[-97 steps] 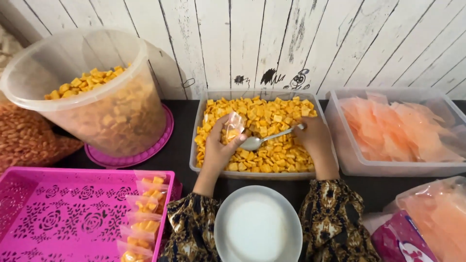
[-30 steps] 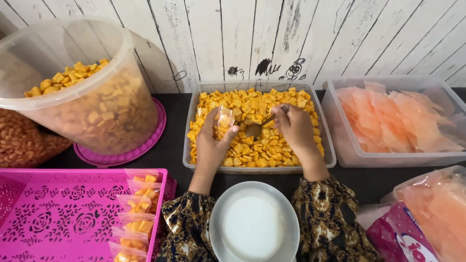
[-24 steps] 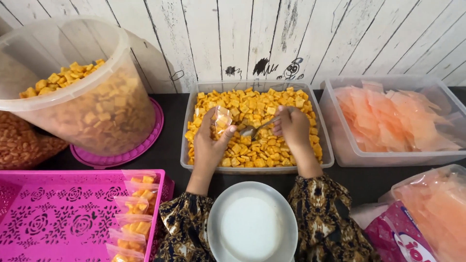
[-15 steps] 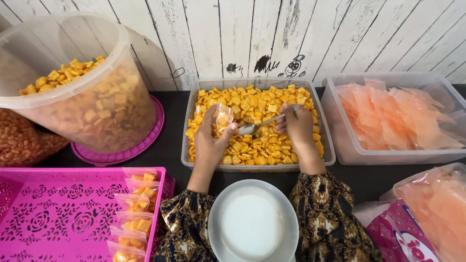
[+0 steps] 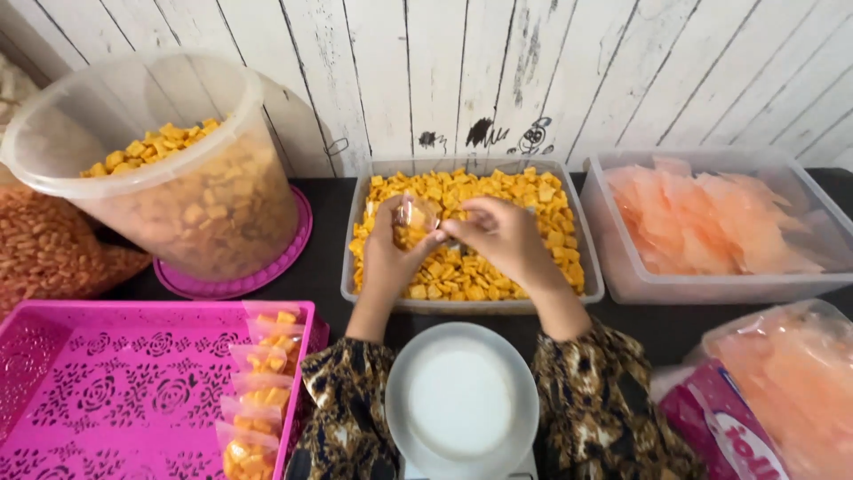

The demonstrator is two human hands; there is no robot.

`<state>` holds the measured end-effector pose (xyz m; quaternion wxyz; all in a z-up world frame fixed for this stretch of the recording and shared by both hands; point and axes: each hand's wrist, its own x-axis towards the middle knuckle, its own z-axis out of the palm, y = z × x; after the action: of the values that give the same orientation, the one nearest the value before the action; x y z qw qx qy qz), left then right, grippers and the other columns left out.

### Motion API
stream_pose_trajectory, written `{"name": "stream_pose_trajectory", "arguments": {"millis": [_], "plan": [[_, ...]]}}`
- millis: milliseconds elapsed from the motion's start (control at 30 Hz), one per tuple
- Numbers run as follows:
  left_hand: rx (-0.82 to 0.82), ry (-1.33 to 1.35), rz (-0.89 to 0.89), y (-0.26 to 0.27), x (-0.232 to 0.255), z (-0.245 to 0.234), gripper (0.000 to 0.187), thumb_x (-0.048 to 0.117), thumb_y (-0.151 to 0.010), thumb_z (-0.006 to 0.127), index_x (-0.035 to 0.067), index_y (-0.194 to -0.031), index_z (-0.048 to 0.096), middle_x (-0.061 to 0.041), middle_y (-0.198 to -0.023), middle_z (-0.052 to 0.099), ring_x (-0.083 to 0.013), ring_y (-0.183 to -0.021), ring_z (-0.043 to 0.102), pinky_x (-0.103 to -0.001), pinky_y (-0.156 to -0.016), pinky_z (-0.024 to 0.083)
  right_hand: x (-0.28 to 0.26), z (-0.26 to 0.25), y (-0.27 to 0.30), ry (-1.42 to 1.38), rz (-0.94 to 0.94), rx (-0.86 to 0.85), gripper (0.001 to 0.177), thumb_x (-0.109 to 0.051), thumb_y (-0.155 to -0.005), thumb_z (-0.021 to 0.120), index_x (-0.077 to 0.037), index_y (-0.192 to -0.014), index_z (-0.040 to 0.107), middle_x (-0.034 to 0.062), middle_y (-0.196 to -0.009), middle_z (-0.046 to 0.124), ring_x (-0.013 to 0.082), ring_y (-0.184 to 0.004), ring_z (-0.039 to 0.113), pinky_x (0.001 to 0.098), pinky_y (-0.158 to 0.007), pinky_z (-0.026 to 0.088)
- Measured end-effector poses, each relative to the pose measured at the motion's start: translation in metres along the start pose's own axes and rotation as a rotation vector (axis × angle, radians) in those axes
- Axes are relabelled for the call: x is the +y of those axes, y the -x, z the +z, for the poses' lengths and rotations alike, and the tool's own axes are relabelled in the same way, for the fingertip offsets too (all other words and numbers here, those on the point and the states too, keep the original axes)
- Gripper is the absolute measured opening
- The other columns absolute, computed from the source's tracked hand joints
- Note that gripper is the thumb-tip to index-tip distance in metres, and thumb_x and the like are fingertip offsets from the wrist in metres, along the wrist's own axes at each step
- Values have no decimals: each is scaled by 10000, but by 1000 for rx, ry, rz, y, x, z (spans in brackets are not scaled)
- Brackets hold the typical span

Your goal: The person is packaging snacks by scooping them into small plastic bags, weighing each bag on a digital scale, and then placing the filled bags into a pink plastic tray.

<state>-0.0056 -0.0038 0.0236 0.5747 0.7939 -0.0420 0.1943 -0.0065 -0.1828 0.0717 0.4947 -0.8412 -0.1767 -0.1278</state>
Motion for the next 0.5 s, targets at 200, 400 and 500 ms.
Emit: {"name": "stream_pose_trajectory", "arguments": {"millis": [200,400,500], "plan": [[-161,-92,14,17,33,-22,806,335,-656,933,199,-1329,511,-159,-1068,723,-400,-1057,696,-501,-892,572,-8,5,2,-23,-108,-82,131,-113,-865,734,-44,-969,775,117,-799,725,223,-740,726,323,-656,574],[-157,224,115,26,23,-29,226,167,-899,770,125,-1105,687,-41,-997,732,-178,-1000,676,-367,-860,573,-12,-15,22,-30,-160,-60,104,-131,-861,754,-82,-951,773,79,-827,710,178,-783,701,275,-636,571],[-159,259,123,35,32,-33,176,172,-862,823,140,-1022,755,0,-939,743,-124,-960,697,-315,-821,596,-27,-26,39,-76,-156,-80,91,-116,-869,756,-77,-951,770,49,-817,702,118,-778,665,213,-606,543]]}}
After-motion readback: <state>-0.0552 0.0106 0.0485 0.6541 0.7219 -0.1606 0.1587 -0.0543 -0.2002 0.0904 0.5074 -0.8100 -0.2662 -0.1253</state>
